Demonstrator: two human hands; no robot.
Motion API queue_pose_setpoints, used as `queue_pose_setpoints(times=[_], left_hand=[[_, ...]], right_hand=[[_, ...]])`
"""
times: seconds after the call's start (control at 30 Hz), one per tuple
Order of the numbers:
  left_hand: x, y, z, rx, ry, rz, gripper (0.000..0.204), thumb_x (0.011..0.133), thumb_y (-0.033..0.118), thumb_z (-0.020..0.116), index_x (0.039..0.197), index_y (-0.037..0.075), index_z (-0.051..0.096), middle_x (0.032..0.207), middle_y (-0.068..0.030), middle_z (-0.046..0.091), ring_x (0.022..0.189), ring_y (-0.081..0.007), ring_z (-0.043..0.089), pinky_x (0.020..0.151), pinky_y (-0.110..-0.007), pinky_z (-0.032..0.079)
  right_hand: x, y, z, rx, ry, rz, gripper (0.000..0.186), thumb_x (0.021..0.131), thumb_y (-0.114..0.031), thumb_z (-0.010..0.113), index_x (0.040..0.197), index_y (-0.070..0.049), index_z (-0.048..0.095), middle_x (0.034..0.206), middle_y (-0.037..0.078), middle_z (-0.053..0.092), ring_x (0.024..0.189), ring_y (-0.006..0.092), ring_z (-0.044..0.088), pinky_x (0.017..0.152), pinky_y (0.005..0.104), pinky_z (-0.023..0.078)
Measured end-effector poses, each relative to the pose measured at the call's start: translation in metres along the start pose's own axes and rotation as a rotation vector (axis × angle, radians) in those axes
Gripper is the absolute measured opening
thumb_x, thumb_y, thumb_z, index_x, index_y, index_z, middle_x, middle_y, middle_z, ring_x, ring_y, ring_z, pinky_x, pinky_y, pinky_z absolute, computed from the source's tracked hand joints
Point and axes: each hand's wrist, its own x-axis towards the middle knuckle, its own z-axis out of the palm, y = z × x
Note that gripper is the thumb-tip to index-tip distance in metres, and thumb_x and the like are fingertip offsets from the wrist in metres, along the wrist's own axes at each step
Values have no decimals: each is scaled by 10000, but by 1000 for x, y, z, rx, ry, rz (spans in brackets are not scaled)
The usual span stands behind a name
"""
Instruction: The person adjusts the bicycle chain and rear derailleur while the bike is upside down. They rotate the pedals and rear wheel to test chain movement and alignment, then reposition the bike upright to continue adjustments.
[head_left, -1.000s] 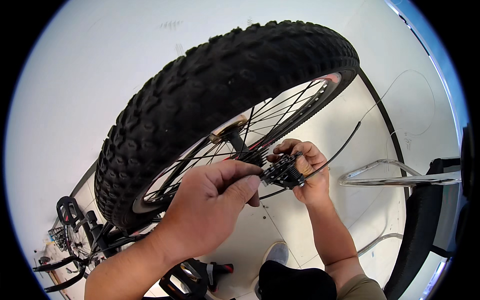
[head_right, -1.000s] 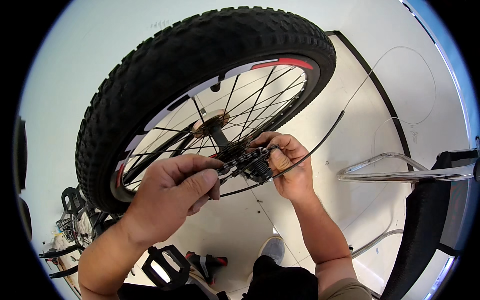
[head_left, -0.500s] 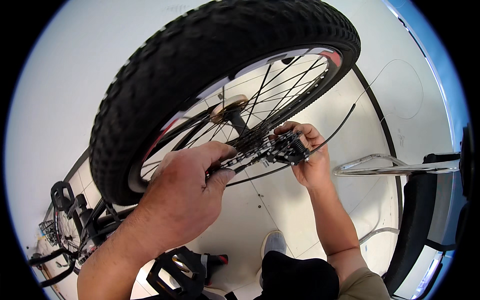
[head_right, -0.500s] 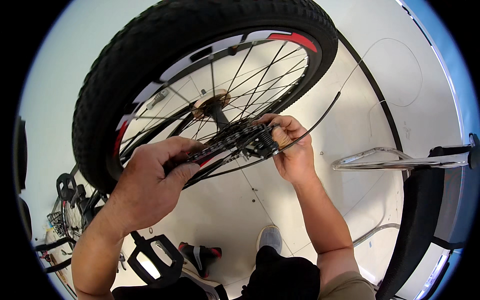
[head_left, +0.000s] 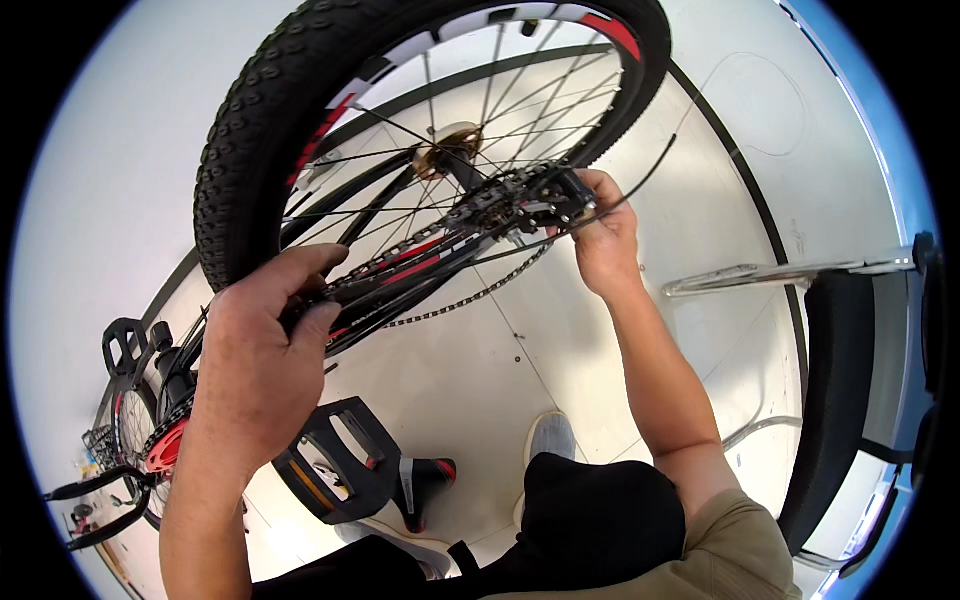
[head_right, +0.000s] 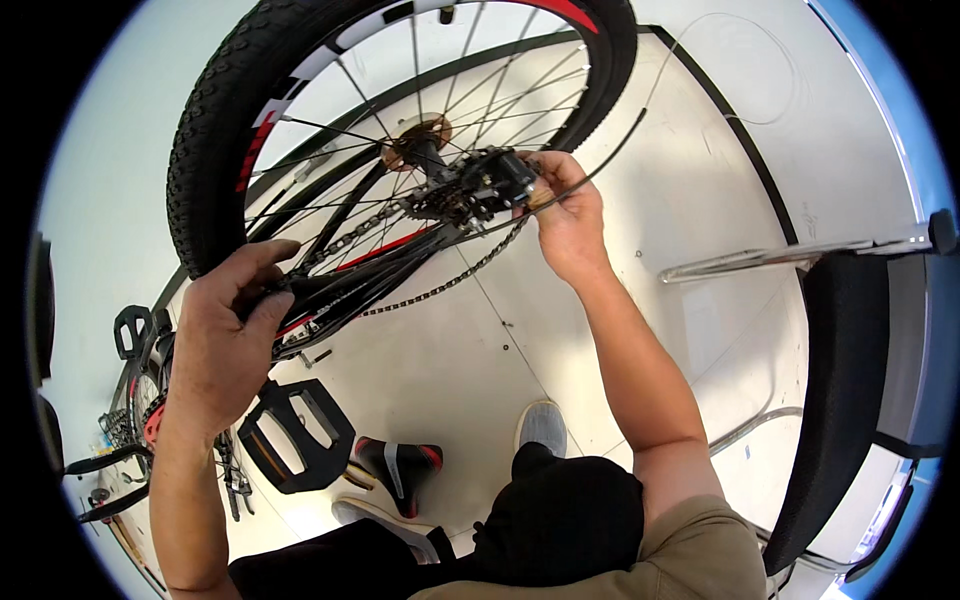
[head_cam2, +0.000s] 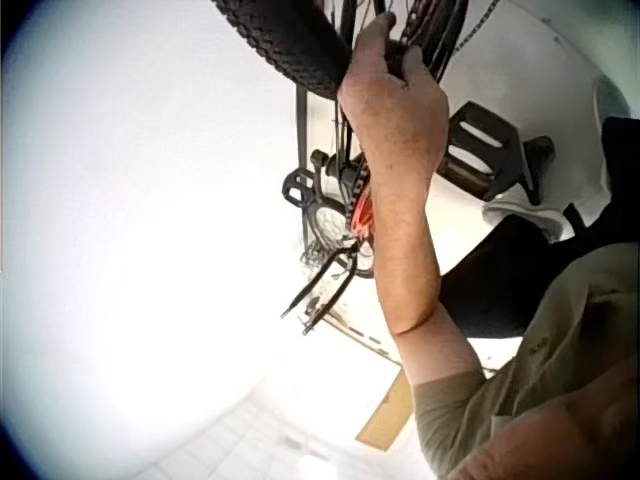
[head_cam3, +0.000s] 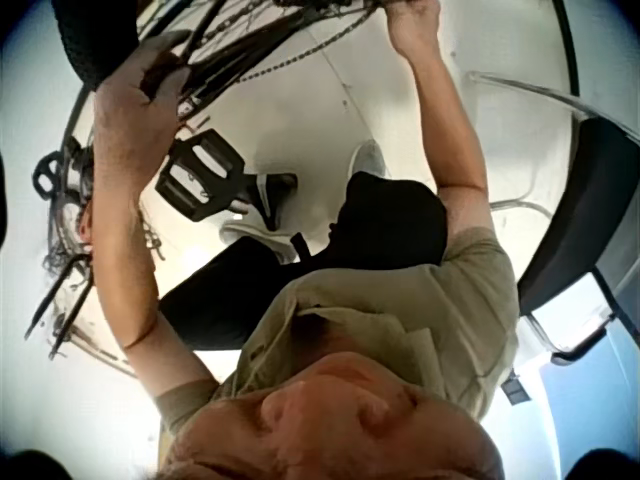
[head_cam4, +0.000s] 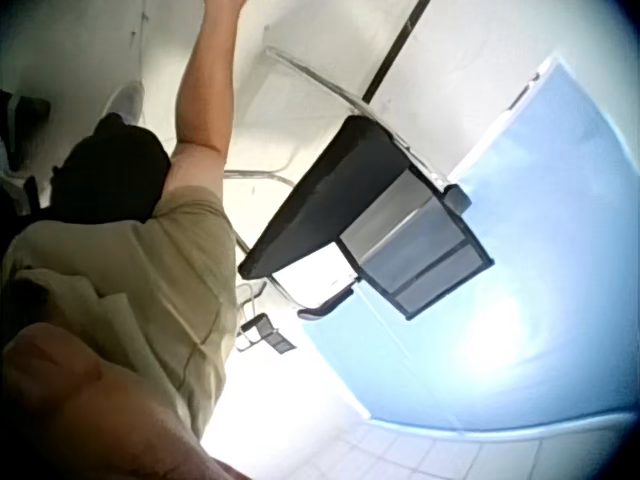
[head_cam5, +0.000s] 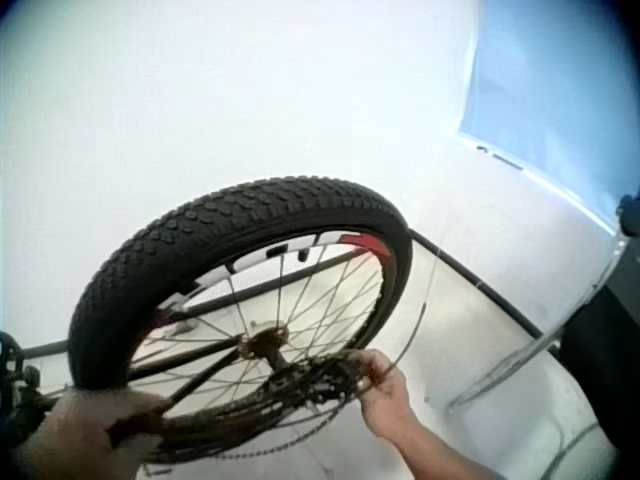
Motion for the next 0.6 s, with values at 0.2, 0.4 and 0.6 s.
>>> queue_pose_setpoints(times=[0.2,0.4,0.6], left_hand=[[-3,2,17,62,80,49,315,938,-50,622,1242,-17,696,957,-80,700,862,-130,625,832,-268,505],[-8,-11,25,152,213,27,305,962,2,651,1261,12,708,1034,-100,741,967,-145,664,916,-278,507],[-13,-8,23,123,215,1,280,994,-17,627,1265,-61,682,1073,-92,712,1011,-141,637,962,-274,488]], right_hand=[[-13,14,2,-69,113,-56,484,868,148,670,1308,19,517,1069,41,612,1003,116,580,893,273,490],[0,54,-8,-152,150,82,200,955,-46,677,1139,33,686,919,69,697,819,126,614,757,276,510],[4,74,-6,-27,-108,395,305,1017,-221,684,893,57,679,769,97,676,644,175,655,543,320,533]])
